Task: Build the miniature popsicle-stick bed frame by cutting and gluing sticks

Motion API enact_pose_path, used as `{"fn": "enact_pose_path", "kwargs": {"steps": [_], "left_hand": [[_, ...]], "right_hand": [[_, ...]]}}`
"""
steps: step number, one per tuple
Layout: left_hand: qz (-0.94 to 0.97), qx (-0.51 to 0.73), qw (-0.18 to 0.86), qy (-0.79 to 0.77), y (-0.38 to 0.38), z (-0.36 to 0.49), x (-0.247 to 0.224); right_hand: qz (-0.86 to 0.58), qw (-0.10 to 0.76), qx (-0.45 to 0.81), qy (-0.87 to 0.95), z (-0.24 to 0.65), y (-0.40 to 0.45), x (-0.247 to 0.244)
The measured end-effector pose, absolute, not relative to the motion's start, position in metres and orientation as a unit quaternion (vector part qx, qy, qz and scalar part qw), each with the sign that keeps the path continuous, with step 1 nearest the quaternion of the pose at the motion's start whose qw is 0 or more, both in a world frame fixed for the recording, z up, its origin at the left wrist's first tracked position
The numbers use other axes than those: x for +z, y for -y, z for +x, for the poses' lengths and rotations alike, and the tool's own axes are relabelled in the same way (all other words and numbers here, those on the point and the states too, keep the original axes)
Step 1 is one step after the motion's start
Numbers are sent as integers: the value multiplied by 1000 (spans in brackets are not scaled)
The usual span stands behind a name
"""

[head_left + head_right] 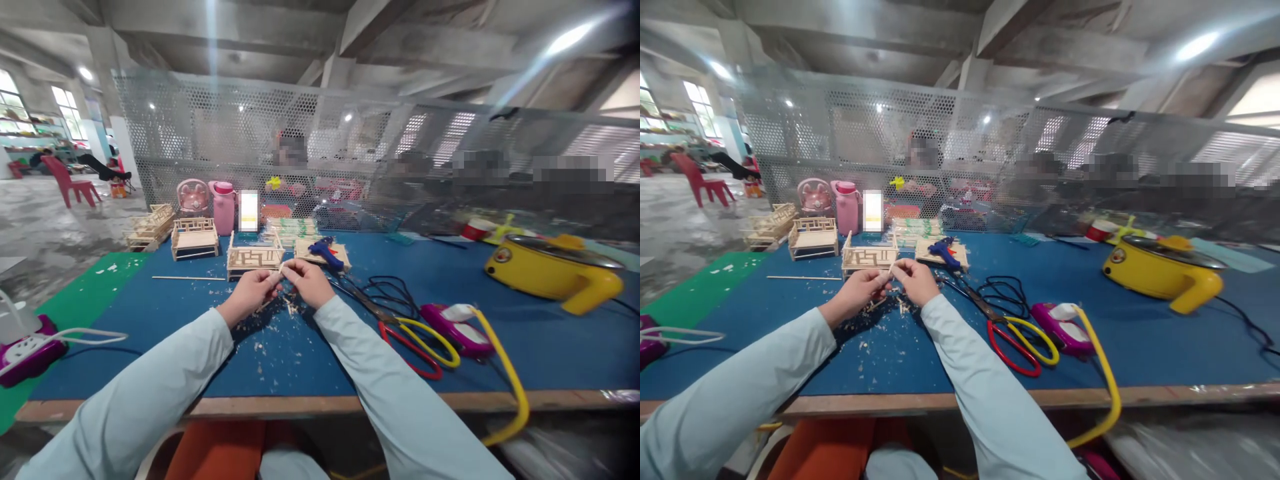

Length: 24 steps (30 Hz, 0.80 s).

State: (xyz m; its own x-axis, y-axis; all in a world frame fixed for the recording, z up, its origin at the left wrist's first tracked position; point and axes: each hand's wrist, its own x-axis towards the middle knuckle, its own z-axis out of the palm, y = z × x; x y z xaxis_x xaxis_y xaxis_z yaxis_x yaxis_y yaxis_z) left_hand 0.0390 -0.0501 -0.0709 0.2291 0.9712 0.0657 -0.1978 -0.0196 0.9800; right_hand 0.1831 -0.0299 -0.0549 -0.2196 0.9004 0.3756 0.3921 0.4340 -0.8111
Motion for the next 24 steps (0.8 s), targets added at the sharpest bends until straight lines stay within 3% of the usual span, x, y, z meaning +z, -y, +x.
{"fn": "enact_pose_path", "kwargs": {"steps": [3, 5, 7, 9, 13, 19, 21, 24], "left_hand": [[508, 516, 576, -379, 49, 34, -76], [500, 536, 551, -398, 50, 35, -77], [494, 546, 533, -417, 52, 38, -76], [496, 543, 528, -424, 55, 42, -76], [541, 522, 510, -418, 59, 47, -78], [692, 451, 424, -370, 71, 48, -81], [747, 427, 372, -348, 77, 49, -79], [755, 453, 332, -339, 82, 53, -76]], "right_hand": [[-548, 398, 100, 729, 210, 48, -46], [-657, 277, 3, 701, 232, 62, -44], [-718, 116, 2, 686, 251, 72, -47], [-729, 49, 12, 682, 259, 78, -54], [-724, 74, 25, 686, 249, 75, -65], [-709, 9, 14, 705, 235, 66, -58], [-720, 68, 23, 690, 240, 71, -55], [-672, 299, 130, 665, 246, 89, -51]]}}
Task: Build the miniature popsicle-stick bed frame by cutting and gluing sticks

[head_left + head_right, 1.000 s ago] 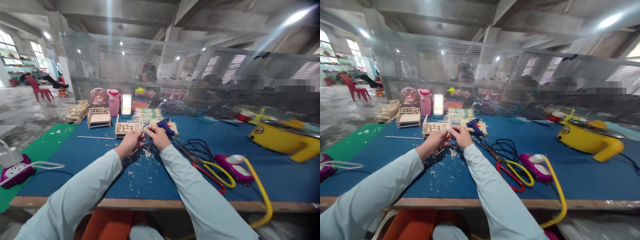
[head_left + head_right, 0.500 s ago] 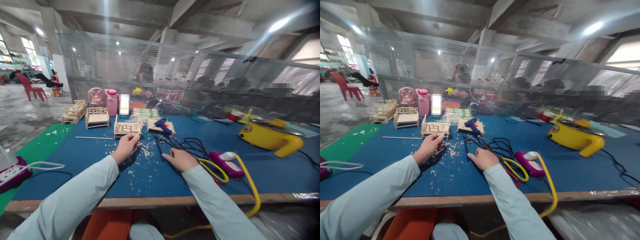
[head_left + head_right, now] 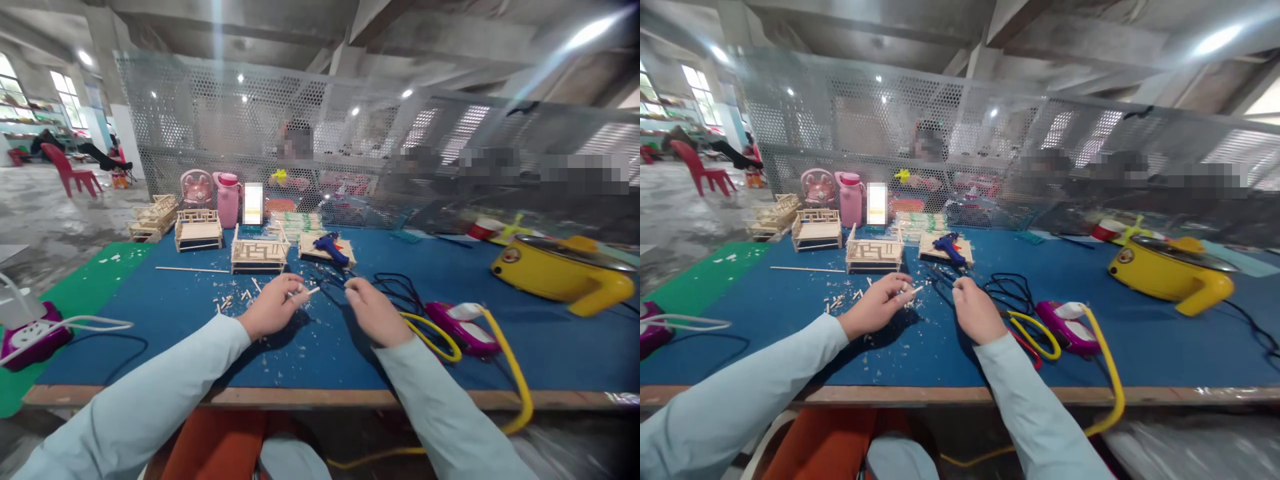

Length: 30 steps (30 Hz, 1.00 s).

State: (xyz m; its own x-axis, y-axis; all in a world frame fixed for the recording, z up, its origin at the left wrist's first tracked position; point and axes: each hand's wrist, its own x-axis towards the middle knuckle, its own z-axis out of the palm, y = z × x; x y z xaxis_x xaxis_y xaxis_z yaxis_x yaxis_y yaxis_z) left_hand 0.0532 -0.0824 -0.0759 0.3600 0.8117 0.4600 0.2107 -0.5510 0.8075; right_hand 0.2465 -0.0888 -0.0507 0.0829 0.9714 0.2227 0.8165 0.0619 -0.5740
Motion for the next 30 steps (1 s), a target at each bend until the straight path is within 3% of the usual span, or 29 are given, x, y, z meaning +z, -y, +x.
{"fn": "enact_pose_path", "kwargs": {"steps": [3, 5, 8, 12, 16, 19, 30], "left_hand": [[719, 464, 381, -349, 82, 57, -77], [714, 441, 427, -337, 81, 57, -78], [723, 419, 451, -315, 79, 54, -77], [742, 436, 386, -331, 82, 50, -67], [782, 409, 368, -293, 87, 49, -59], [802, 396, 358, -268, 89, 51, -61], [746, 413, 445, -275, 91, 54, -67]], "right_hand": [[-547, 513, 377, 543, 241, 112, -48], [-458, 569, 503, 462, 232, 124, -48], [-393, 588, 573, 414, 217, 132, -50], [-396, 558, 534, 497, 213, 126, -52], [-338, 398, 584, 621, 224, 112, -44], [-307, 328, 610, 653, 230, 101, -38], [-273, 416, 563, 660, 209, 109, -45]]}}
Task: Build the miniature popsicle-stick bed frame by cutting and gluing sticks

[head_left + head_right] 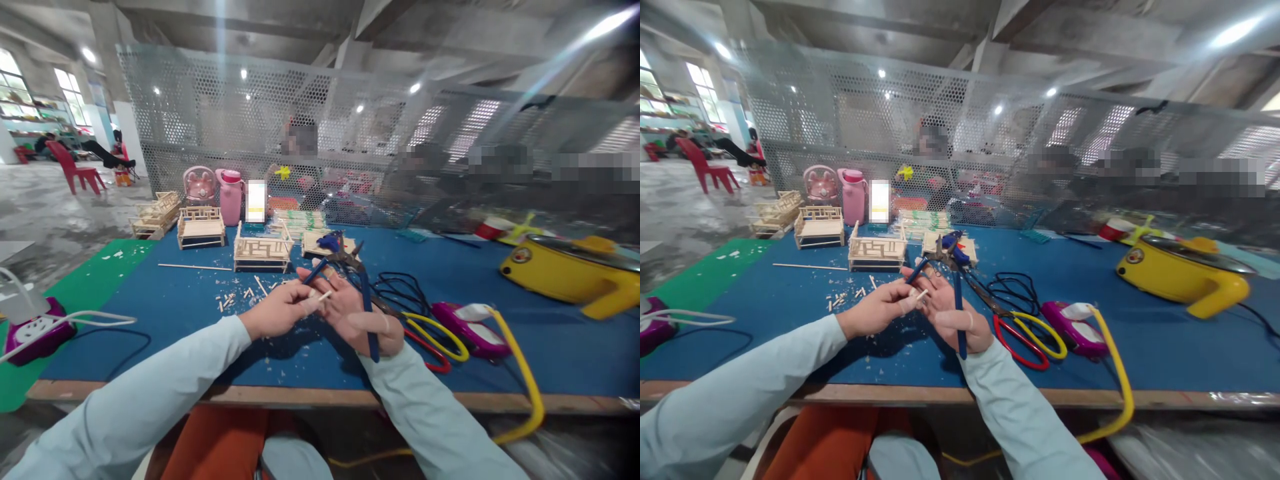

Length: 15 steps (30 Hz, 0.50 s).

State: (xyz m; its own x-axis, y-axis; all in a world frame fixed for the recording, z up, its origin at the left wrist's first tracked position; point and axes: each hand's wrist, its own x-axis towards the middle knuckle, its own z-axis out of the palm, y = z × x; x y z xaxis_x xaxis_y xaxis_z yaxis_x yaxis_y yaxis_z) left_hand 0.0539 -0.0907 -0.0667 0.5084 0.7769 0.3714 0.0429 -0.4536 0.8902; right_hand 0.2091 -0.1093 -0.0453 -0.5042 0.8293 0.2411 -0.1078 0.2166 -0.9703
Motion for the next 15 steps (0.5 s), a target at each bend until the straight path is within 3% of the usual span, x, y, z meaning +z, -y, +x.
{"fn": "enact_pose_path", "kwargs": {"steps": [7, 11, 15], "left_hand": [[597, 408, 651, -229, 93, 58, -67], [560, 482, 600, -305, 81, 58, -74], [556, 530, 521, -373, 68, 53, -78]], "right_hand": [[-315, 449, 526, 650, 215, 103, -39], [-431, 391, 364, 727, 232, 91, -33], [-551, 249, 172, 778, 236, 88, -34]]}}
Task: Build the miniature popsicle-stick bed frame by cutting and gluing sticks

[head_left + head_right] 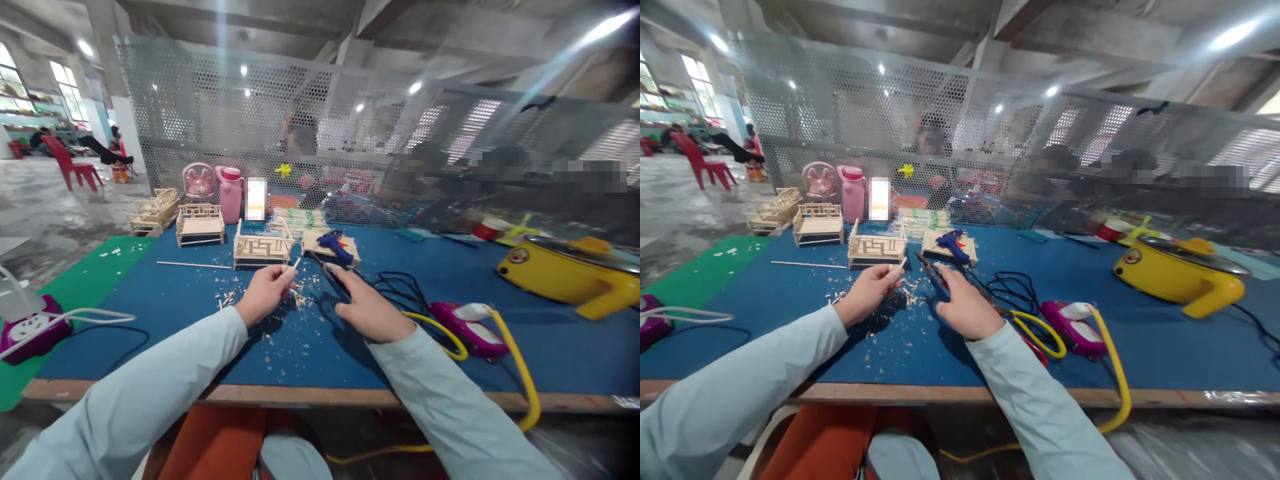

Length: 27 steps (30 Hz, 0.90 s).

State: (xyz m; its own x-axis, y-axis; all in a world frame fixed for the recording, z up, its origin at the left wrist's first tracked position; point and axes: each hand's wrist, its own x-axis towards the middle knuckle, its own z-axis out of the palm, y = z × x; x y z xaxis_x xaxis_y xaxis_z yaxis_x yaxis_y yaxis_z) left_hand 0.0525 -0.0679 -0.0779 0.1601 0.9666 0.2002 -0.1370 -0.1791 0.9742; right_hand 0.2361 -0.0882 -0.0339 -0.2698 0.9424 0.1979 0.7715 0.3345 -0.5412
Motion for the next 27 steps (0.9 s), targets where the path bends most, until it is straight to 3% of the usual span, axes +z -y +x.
{"fn": "enact_pose_path", "kwargs": {"steps": [3, 6, 21, 27], "left_hand": [[554, 531, 520, -375, 65, 51, -78], [547, 520, 543, -369, 65, 52, -78], [548, 497, 558, -375, 69, 52, -73], [603, 473, 514, -385, 69, 51, -73]], "right_hand": [[-549, 179, 156, 801, 234, 89, -37], [-518, 165, 150, 826, 232, 88, -40], [-485, 220, 124, 837, 229, 85, -45], [-479, 243, 120, 835, 228, 82, -52]]}}
